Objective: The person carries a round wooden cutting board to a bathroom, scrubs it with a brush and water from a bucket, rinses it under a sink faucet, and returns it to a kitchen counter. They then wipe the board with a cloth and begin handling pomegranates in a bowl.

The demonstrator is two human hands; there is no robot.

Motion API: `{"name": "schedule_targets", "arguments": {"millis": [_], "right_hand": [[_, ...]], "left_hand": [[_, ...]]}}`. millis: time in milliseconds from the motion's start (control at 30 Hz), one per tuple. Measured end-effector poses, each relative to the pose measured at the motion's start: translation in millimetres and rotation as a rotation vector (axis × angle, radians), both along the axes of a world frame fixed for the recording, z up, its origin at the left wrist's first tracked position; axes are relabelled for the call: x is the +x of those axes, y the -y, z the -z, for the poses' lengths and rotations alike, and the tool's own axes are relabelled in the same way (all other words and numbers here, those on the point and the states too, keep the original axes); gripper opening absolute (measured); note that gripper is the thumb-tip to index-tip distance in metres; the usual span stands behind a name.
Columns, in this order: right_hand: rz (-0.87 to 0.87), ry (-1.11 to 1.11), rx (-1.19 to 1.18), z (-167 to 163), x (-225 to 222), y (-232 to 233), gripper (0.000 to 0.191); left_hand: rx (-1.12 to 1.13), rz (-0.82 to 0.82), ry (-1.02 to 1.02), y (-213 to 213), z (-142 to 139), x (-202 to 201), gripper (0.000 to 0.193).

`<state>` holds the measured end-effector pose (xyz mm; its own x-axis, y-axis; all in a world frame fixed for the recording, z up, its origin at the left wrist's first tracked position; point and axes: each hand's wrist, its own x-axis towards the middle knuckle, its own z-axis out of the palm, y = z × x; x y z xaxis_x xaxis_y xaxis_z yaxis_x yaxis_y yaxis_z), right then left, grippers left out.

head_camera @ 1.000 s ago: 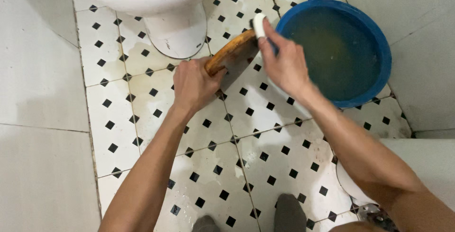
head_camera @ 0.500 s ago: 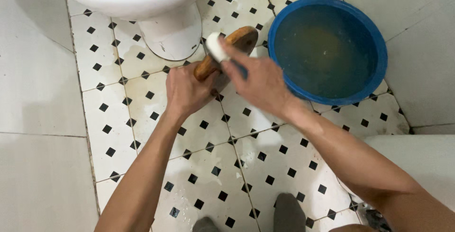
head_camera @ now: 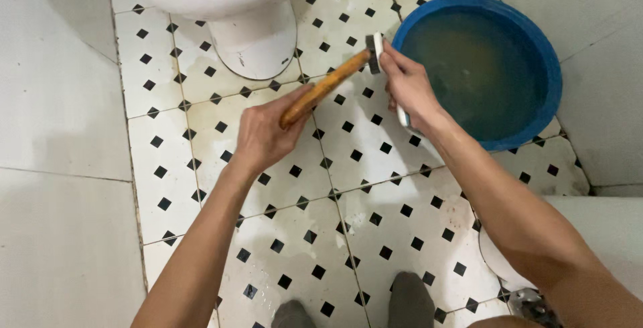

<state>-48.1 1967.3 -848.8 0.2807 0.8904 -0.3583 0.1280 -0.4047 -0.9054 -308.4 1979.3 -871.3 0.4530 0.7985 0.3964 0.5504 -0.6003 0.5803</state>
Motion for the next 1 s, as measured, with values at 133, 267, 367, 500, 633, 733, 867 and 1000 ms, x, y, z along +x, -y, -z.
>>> {"name": "schedule_targets", "arguments": {"millis": [133, 267, 367, 500, 633, 733, 867, 1000], "right_hand": [[0.152, -0.265, -0.131, 14.6, 2.1, -3.3, 0.058], [0.178, -0.450, -0.132, 36.6, -6.4, 3.6, 0.037], [0.153, -0.397, -0.119, 49.5, -5.8, 3.1, 0.034], [0.097, -0.353, -0.110, 52.9, -2.5, 0.0, 0.035], [0.131, -0.303, -0.064, 46.0, -15.2, 1.0, 0.066], [0.112, -0.148, 0.064, 40.2, -33.2, 2.2, 0.094], [-0.001, -0.065, 0.298, 32.7, -48.3, 8.0, 0.089], [-0.236, 0.225, 0.385, 18.6, -52.8, 32.9, 0.071]], "left_hand": [[0.173, 0.113, 0.028, 10.9, 13.6, 6.7, 0.054], [0.373, 0.194, -0.025, 20.9, 35.3, 4.2, 0.049], [0.403, 0.181, -0.069, 24.3, 49.4, -8.4, 0.039], [0.376, 0.081, -0.137, 26.2, 57.3, -38.6, 0.041], [0.287, -0.023, -0.206, 35.8, 63.0, -40.2, 0.054], [0.267, -0.129, -0.225, 42.6, 68.1, 7.7, 0.064], [0.153, -0.324, -0.136, 33.4, 60.2, 38.4, 0.069], [-0.065, -0.283, -0.102, 22.2, 40.1, 23.4, 0.063]]}}
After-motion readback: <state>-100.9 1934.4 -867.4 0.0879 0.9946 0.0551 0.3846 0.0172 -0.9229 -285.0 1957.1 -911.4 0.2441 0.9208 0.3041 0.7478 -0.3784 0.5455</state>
